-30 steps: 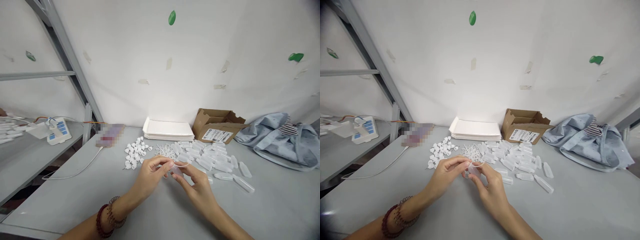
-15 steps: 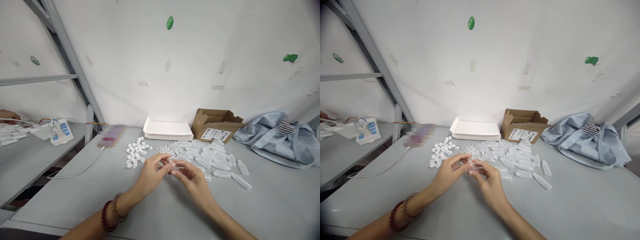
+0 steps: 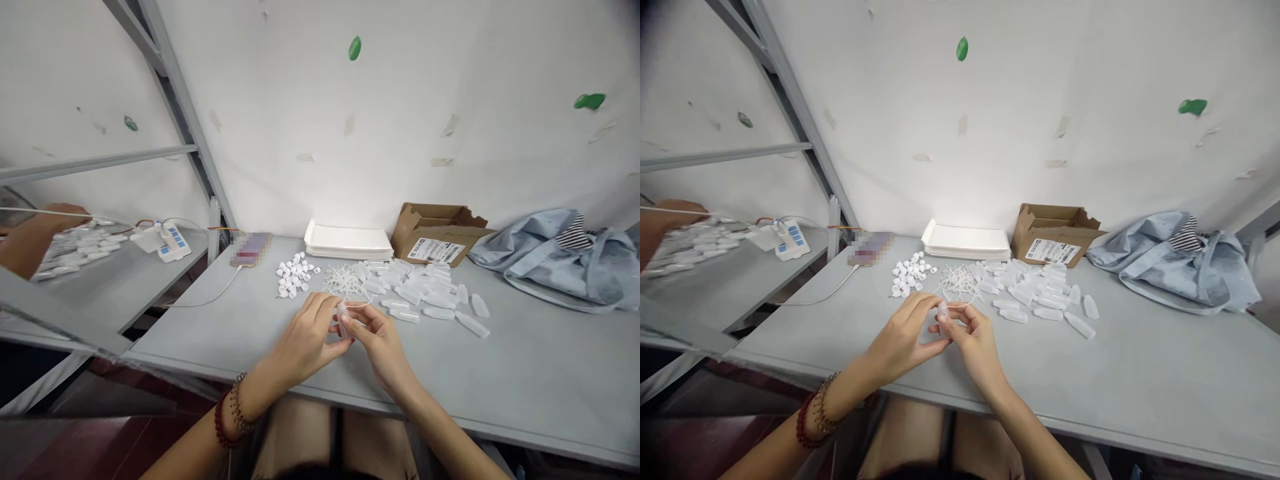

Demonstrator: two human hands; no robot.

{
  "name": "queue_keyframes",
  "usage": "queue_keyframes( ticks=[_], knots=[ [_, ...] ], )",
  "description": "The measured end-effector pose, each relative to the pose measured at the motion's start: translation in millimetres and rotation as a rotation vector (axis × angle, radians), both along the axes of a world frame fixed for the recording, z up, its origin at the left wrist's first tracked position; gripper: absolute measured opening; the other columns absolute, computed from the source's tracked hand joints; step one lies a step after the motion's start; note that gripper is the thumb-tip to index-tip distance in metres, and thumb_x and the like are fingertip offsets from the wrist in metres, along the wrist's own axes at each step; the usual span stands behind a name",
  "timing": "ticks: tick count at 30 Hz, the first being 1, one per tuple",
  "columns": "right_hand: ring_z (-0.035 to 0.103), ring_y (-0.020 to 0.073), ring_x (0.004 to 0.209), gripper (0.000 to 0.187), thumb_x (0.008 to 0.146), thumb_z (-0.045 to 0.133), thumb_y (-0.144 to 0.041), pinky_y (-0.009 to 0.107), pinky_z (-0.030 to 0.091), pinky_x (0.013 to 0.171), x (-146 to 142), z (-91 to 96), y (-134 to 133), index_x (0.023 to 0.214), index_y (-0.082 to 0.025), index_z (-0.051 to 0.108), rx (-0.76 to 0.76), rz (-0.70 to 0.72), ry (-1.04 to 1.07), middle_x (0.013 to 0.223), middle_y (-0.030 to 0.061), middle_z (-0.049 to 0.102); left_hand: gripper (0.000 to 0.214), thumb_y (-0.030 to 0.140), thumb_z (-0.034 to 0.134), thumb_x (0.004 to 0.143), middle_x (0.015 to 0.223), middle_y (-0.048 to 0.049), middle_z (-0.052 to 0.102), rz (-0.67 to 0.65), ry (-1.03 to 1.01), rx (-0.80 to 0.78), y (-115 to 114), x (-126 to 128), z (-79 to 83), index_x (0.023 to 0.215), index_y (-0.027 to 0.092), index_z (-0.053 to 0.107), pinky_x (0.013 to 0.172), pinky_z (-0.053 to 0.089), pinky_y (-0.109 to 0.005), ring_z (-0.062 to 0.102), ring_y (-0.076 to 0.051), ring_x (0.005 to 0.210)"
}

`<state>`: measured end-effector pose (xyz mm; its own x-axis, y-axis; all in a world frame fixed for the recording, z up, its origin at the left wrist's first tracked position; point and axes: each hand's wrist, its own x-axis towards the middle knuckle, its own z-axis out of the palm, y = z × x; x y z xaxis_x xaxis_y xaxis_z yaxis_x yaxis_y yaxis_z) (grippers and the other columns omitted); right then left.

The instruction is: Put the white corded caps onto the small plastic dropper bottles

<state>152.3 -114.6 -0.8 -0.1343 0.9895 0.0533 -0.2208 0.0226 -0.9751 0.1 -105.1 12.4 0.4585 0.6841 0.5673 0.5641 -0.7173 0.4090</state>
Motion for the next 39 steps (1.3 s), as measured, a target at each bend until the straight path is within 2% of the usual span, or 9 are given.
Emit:
queue_keyframes(
  ticks=[2,5,10,16,21,24,28,32,39],
  knots=[
    [0.070,0.0204,0.076,0.032,0.076,0.069,-0.045,0.035,0.053,0.074,-3.8,-2.2,-6.7,0.095,-0.019,0.064,-0.010,0.067,-0.007,0.092,0.0052,0.070,0.030,0.017,0.060,0.080,0.102,-0.0095,0.059,-0.002,0.007,-0.076,-9.3,-10.6,-1.1,0.108,0.018,0.050,0.083,0.050,-0.036,0.057,-0.023,0.097],
    [0.068,0.0189,0.078,0.031,0.077,0.068,-0.046,0.035,0.052,0.077,-5.4,-6.0,-10.1,0.093,-0.019,0.066,-0.016,0.155,-0.028,0.091,0.0052,0.070,0.035,0.015,0.059,0.079,0.106,-0.0091,0.059,-0.041,0.032,-0.159,-20.0,-27.4,-6.9,0.113,0.019,0.048,0.084,0.049,-0.035,0.056,-0.022,0.099],
    [0.063,0.0156,0.074,0.030,0.073,0.073,-0.043,0.032,0.051,0.073,-9.1,-10.8,-3.8,0.091,-0.019,0.068,-0.017,0.097,-0.032,0.084,0.0029,0.069,0.044,0.017,0.061,0.081,0.112,-0.0103,0.058,-0.048,0.031,-0.153,-27.4,-43.3,-17.8,0.122,0.019,0.045,0.089,0.049,-0.035,0.055,-0.022,0.105],
    [0.063,0.0155,0.075,0.022,0.071,0.074,-0.038,0.030,0.047,0.076,-16.0,-11.1,3.5,0.079,-0.018,0.070,-0.055,0.093,-0.066,0.080,0.0027,0.071,0.046,0.016,0.061,0.081,0.112,-0.0104,0.060,-0.011,0.043,-0.113,-25.1,-44.5,-22.3,0.125,0.019,0.046,0.089,0.051,-0.036,0.057,-0.023,0.104],
    [0.062,0.0155,0.070,0.026,0.068,0.075,-0.038,0.030,0.046,0.071,-18.3,-14.7,14.0,0.078,-0.016,0.064,-0.093,0.142,-0.180,0.073,0.0023,0.069,0.046,0.015,0.062,0.079,0.110,-0.0095,0.060,-0.011,0.045,-0.218,-21.7,-49.3,-31.3,0.123,0.019,0.048,0.089,0.051,-0.036,0.057,-0.022,0.103],
    [0.064,0.0170,0.072,0.037,0.067,0.074,-0.037,0.032,0.047,0.070,-18.8,-16.1,19.3,0.093,-0.017,0.057,-0.125,0.179,-0.239,0.077,0.0027,0.070,0.046,0.020,0.064,0.077,0.109,-0.0090,0.061,-0.002,0.024,-0.321,-12.0,-64.3,-34.4,0.121,0.019,0.050,0.088,0.052,-0.035,0.059,-0.021,0.098],
    [0.065,0.0196,0.086,0.049,0.071,0.069,-0.044,0.036,0.048,0.078,-13.4,-12.7,21.7,0.107,-0.020,0.047,-0.092,0.118,-0.294,0.097,0.0080,0.069,0.045,0.028,0.070,0.070,0.094,-0.0051,0.063,0.098,0.070,-0.461,14.0,-98.4,-27.5,0.112,0.017,0.058,0.079,0.051,-0.031,0.060,-0.018,0.084],
    [0.065,0.0221,0.089,0.053,0.072,0.066,-0.053,0.038,0.047,0.080,-1.4,-10.1,23.0,0.108,-0.020,0.045,-0.085,0.085,-0.347,0.102,0.0100,0.066,0.049,0.037,0.073,0.065,0.091,-0.0041,0.063,0.096,0.188,-0.603,38.5,-126.9,-16.7,0.107,0.015,0.061,0.079,0.048,-0.031,0.058,-0.019,0.083],
    [0.066,0.0236,0.087,0.052,0.075,0.062,-0.057,0.040,0.047,0.080,14.0,-11.3,16.0,0.109,-0.022,0.044,-0.089,0.061,-0.362,0.102,0.0105,0.067,0.056,0.043,0.072,0.067,0.099,-0.0060,0.060,0.058,0.290,-0.624,55.5,-147.1,-9.9,0.113,0.015,0.059,0.083,0.045,-0.030,0.055,-0.021,0.090]
  ],
)
